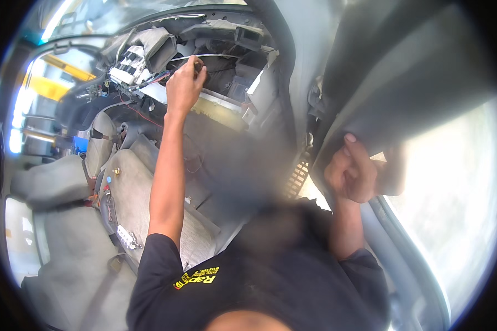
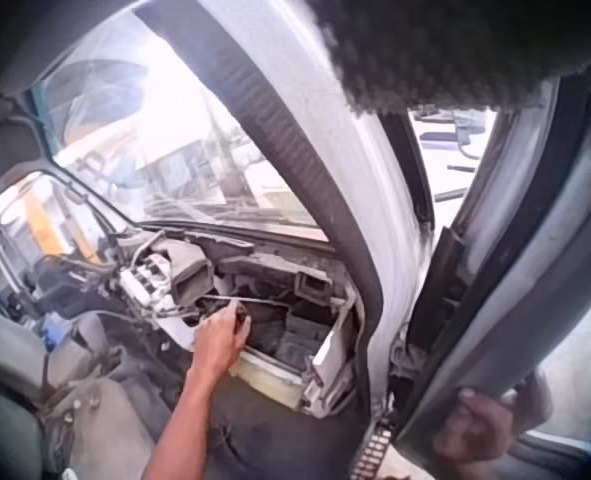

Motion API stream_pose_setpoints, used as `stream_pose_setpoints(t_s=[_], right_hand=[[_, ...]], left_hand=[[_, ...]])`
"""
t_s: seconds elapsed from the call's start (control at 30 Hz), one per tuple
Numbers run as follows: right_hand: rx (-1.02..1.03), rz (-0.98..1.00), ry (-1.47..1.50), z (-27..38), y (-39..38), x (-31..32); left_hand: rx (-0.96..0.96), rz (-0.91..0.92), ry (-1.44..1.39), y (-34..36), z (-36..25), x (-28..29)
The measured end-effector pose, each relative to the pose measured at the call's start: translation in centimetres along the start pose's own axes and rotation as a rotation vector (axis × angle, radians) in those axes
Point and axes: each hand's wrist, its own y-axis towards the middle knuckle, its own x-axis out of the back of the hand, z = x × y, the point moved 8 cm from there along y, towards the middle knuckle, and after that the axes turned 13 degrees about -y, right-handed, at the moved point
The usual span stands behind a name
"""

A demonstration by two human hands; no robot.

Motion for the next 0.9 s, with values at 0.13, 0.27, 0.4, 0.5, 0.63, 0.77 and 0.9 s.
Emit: stream_pose_setpoints(t_s=[0.13,0.27,0.4,0.5,0.63,0.77,0.9], right_hand=[[-0.043,-0.036,0.042,-0.1,-0.3,-0.2],[-0.054,-0.037,-0.036,0.2,-0.5,0.0],[0.006,-0.078,-0.116,0.7,0.4,0.1],[-0.019,-0.095,-0.188,0.7,0.1,0.3],[-0.107,-0.062,-0.162,0.3,-0.5,0.1],[-0.134,-0.065,-0.145,0.6,-0.1,0.1],[-0.108,-0.027,-0.045,3.7,0.6,0.2]], left_hand=[[0.046,0.003,-0.271,-0.9,-0.6,-0.8],[0.054,-0.057,-0.049,-0.8,0.3,0.3],[0.042,-0.117,-0.338,-1.3,0.2,0.9],[0.052,-0.071,-0.343,-3.3,-0.7,-0.9],[-0.017,-0.259,-0.047,-3.2,-1.4,1.8],[0.226,-0.344,-0.429,-5.0,-0.6,5.0],[0.172,-0.296,-0.593,-10.4,-4.2,7.5]])
